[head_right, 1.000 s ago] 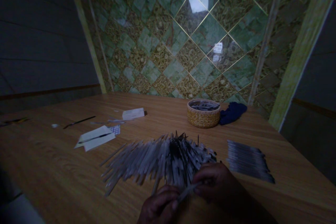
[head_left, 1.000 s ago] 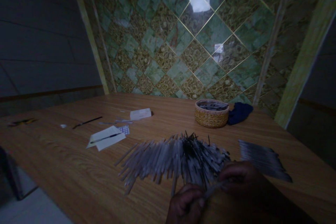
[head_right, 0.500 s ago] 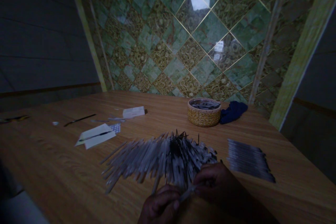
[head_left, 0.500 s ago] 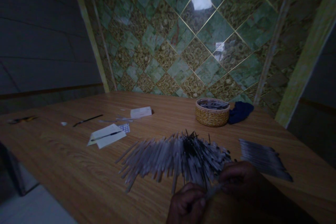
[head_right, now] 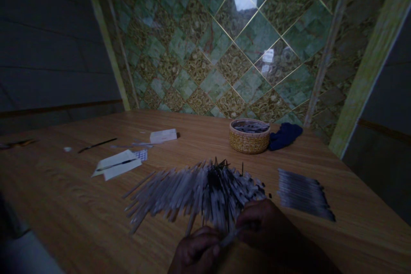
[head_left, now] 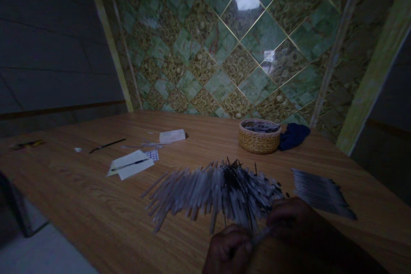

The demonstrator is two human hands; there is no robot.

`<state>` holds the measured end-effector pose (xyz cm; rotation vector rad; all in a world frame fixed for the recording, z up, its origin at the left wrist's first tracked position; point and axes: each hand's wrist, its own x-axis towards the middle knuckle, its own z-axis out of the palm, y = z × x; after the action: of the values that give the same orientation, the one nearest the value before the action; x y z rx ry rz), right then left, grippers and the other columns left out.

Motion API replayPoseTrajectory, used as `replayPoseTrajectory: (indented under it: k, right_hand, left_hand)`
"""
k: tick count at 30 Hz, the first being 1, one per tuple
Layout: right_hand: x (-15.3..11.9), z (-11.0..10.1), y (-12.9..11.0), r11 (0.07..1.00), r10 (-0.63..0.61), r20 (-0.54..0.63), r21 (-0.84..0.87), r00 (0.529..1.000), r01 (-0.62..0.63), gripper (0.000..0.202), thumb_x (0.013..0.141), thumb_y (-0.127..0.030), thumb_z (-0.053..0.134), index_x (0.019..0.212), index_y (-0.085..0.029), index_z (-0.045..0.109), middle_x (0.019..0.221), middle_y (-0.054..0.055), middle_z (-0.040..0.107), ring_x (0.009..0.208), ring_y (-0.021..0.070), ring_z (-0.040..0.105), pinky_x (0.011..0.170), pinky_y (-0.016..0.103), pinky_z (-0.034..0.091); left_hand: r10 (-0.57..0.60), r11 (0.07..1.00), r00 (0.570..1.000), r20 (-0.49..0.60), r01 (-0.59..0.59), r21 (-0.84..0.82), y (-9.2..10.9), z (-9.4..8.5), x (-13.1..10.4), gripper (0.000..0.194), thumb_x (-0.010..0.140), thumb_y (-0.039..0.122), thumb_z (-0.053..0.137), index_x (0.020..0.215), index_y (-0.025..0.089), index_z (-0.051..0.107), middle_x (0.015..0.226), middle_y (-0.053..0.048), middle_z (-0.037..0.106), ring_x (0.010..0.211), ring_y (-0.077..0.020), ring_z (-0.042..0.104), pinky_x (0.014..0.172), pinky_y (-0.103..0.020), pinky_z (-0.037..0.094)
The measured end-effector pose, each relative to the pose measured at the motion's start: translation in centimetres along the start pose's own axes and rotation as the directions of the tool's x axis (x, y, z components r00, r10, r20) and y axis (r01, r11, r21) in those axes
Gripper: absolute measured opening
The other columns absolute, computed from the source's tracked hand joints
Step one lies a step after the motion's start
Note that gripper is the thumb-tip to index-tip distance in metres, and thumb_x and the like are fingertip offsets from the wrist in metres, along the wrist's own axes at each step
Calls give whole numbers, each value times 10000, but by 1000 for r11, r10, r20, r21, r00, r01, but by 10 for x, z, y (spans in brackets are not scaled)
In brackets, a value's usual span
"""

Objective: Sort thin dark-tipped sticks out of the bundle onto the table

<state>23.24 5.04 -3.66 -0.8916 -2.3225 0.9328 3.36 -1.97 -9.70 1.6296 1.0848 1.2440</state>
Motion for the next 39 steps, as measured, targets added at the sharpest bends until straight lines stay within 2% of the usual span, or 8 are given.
replayPoseTrajectory:
  k: [4,7,10,14,16,25,33,39]
  right_hand:
    - [-1,0,3,991,89,-34,104,995,-85,150,690,-258,598,723,-153,699,650,17,609,618,139,539,561,237,394]
    - [-1,8,8,946,213,-66,265,975,-189,216,709,-355,578,750,-155,648,582,-12,571,482,110,500,437,215,366]
    - [1,30,10,856,288,15,444,958,-264,226,711,-388,538,757,-168,555,537,-35,557,353,76,435,345,191,308]
    - [3,73,12,687,286,199,639,937,-345,241,704,-412,517,755,-194,428,564,-38,576,305,53,416,318,169,289]
    - [3,91,14,674,280,206,653,938,-345,244,712,-406,515,773,-193,412,559,-31,582,320,44,408,329,154,278]
    - [0,115,14,661,283,210,665,936,-349,237,683,-392,523,750,-196,409,511,-28,560,418,69,455,424,173,302]
    - [0,118,15,701,258,167,645,952,-303,326,688,-503,501,758,-200,404,529,-27,549,384,61,407,397,176,272]
    - [1,116,15,733,281,190,591,941,-338,269,709,-443,492,767,-197,400,543,-29,553,390,57,414,394,168,279]
  left_hand:
    - [-119,979,989,-83,102,-178,-2,3,-1,277,748,408,643,663,150,695,681,-45,574,669,-148,518,634,-231,393]
    - [-326,824,934,-149,203,-529,-4,5,1,262,674,398,723,700,144,660,621,-20,585,550,-99,493,527,-193,366]
    - [-433,612,881,-190,132,-780,1,3,5,245,635,290,773,761,135,631,748,-59,654,554,-89,532,481,-166,371]
    - [-448,491,853,-268,-16,-871,12,-4,7,244,623,145,774,800,131,607,848,-80,663,698,-125,605,622,-217,487]
    - [-453,454,845,-286,-58,-889,14,-6,6,248,635,120,762,821,136,598,860,-81,662,738,-137,620,682,-252,510]
    - [-418,430,848,-325,-130,-893,12,-7,4,208,680,95,721,848,133,604,869,-89,666,777,-156,637,756,-298,525]
    - [-394,456,865,-309,-108,-884,13,-6,3,196,693,129,719,857,124,613,878,-96,661,777,-158,630,772,-302,519]
    - [-393,469,863,-318,-110,-877,17,-6,3,207,671,118,729,845,125,617,851,-83,656,763,-157,624,760,-298,519]
